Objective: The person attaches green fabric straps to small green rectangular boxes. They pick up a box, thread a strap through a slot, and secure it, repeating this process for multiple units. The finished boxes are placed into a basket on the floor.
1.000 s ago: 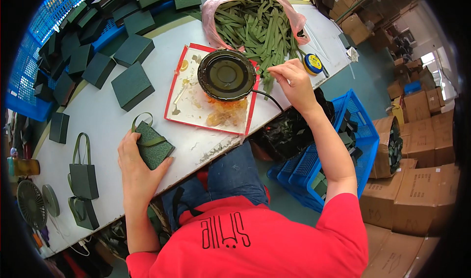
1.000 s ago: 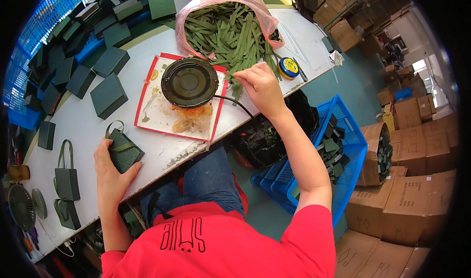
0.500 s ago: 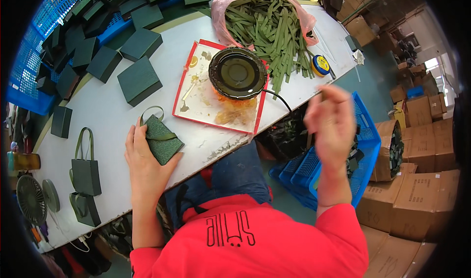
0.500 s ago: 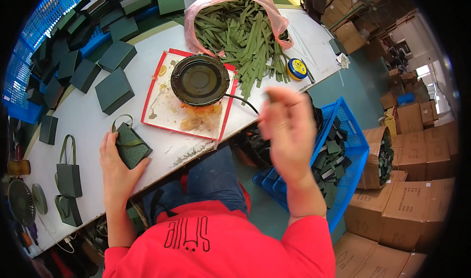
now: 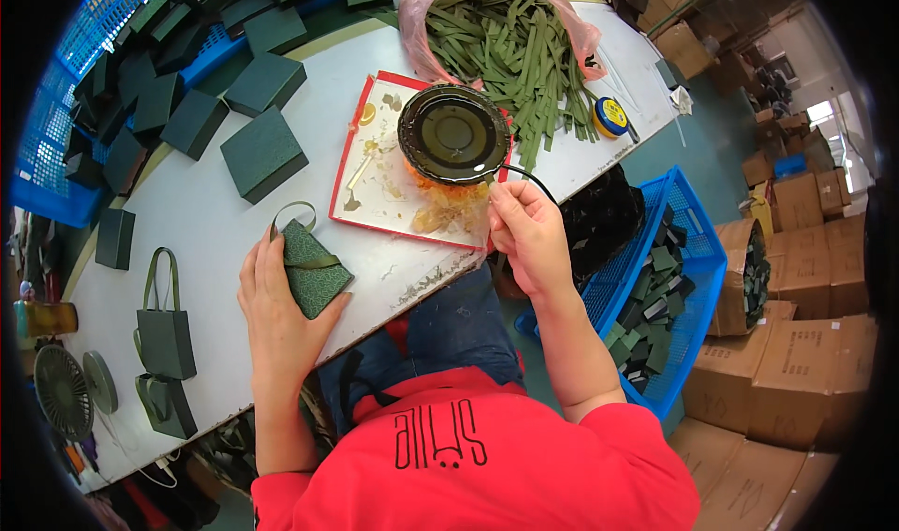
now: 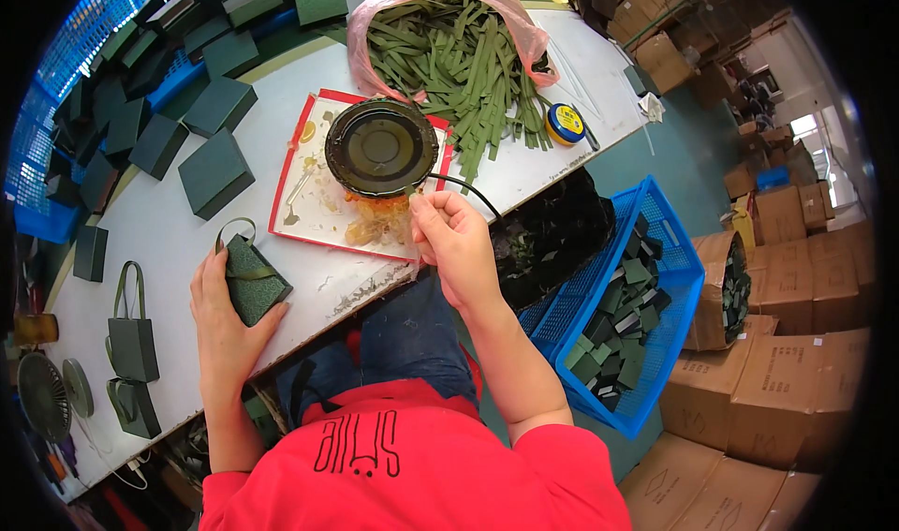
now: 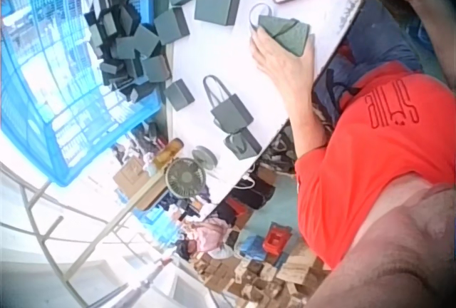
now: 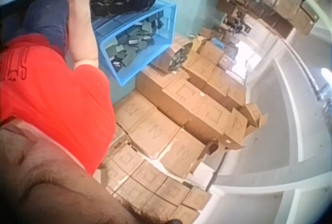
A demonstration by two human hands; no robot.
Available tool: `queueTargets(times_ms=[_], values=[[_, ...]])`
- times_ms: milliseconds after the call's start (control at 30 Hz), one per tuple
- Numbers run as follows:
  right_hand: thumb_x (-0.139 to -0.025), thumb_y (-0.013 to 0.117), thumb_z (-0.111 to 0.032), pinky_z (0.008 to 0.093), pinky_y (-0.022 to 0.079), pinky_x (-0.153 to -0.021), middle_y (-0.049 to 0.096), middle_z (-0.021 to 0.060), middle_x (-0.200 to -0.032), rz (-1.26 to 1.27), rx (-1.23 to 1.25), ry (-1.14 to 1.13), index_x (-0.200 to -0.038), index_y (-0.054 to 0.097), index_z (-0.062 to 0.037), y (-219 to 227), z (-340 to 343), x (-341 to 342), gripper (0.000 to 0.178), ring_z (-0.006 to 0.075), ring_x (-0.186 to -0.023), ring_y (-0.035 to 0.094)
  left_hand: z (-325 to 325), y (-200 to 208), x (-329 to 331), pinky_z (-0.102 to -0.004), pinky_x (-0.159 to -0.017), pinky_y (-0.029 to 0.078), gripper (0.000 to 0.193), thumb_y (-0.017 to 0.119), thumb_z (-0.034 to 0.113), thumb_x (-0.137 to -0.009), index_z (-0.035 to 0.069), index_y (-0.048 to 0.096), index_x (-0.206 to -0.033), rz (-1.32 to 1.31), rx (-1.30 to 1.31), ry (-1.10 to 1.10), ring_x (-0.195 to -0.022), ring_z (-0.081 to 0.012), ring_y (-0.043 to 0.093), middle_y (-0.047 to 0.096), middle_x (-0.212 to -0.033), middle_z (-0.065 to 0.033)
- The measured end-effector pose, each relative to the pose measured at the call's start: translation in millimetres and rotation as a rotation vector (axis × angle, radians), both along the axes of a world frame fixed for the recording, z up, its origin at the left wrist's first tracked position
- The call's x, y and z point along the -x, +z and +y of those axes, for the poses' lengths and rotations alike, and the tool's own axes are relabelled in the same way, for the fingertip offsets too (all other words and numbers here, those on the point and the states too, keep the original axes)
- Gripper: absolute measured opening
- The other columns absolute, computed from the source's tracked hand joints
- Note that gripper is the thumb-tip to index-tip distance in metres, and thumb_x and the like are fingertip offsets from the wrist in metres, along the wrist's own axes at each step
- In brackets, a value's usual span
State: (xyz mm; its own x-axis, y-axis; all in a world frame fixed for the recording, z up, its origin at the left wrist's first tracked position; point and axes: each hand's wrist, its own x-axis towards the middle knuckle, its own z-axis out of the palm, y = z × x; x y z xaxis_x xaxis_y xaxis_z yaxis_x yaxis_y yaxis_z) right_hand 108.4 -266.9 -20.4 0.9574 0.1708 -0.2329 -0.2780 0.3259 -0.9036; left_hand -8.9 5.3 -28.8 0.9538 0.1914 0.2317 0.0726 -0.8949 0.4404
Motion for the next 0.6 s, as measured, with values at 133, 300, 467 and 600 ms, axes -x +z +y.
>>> queueTargets(times_ms=[133,300,467,600], values=[[-0.098,0.069,-0.019,0.021,0.025,-0.046,0.057,-0.001,-0.07,0.005,0.002,-0.013,-0.095,0.059,-0.0031,-0.8,4.7,-2.4,0.019,0.0019,-0.051,0.036,-1.0,2.8,-0.2,-0.0479,-0.113,0.032,0.094,0.088,0.02,-0.066,0.001,0.04,-0.145,0.008,0.014,0.003,-0.136,-0.0383,0.04,0.047,-0.144,-0.0199],[-0.096,0.07,-0.018,0.0208,0.023,-0.044,0.057,-0.0008,-0.067,0.01,0.001,-0.03,-0.092,0.058,-0.0039,-5.2,8.0,-5.1,0.019,0.002,-0.048,0.035,-1.0,2.0,0.3,-0.0479,-0.112,0.032,0.095,0.088,0.02,-0.065,0.001,0.04,-0.145,0.011,0.014,0.009,-0.137,-0.0379,0.04,0.047,-0.144,-0.0196],[-0.096,0.071,-0.017,0.0206,0.023,-0.043,0.057,-0.0002,-0.065,0.036,0.028,-0.046,-0.09,0.057,-0.0041,-3.6,12.0,-6.5,0.02,0.0021,-0.047,0.035,-0.5,0.6,0.6,-0.048,-0.113,0.032,0.096,0.088,0.02,-0.065,0.002,0.04,-0.145,0.004,0.018,0.005,-0.136,-0.0376,0.04,0.047,-0.144,-0.0191],[-0.096,0.069,-0.016,0.0206,0.023,-0.043,0.056,0.0003,-0.065,0.047,0.019,-0.039,-0.089,0.056,-0.0043,-3.9,11.4,-8.0,0.019,0.0021,-0.048,0.035,-0.2,0.6,0.1,-0.0476,-0.113,0.033,0.095,0.089,0.019,-0.063,0.002,0.042,-0.145,-0.008,0.024,0.005,-0.135,-0.0376,0.041,0.048,-0.143,-0.0189]])
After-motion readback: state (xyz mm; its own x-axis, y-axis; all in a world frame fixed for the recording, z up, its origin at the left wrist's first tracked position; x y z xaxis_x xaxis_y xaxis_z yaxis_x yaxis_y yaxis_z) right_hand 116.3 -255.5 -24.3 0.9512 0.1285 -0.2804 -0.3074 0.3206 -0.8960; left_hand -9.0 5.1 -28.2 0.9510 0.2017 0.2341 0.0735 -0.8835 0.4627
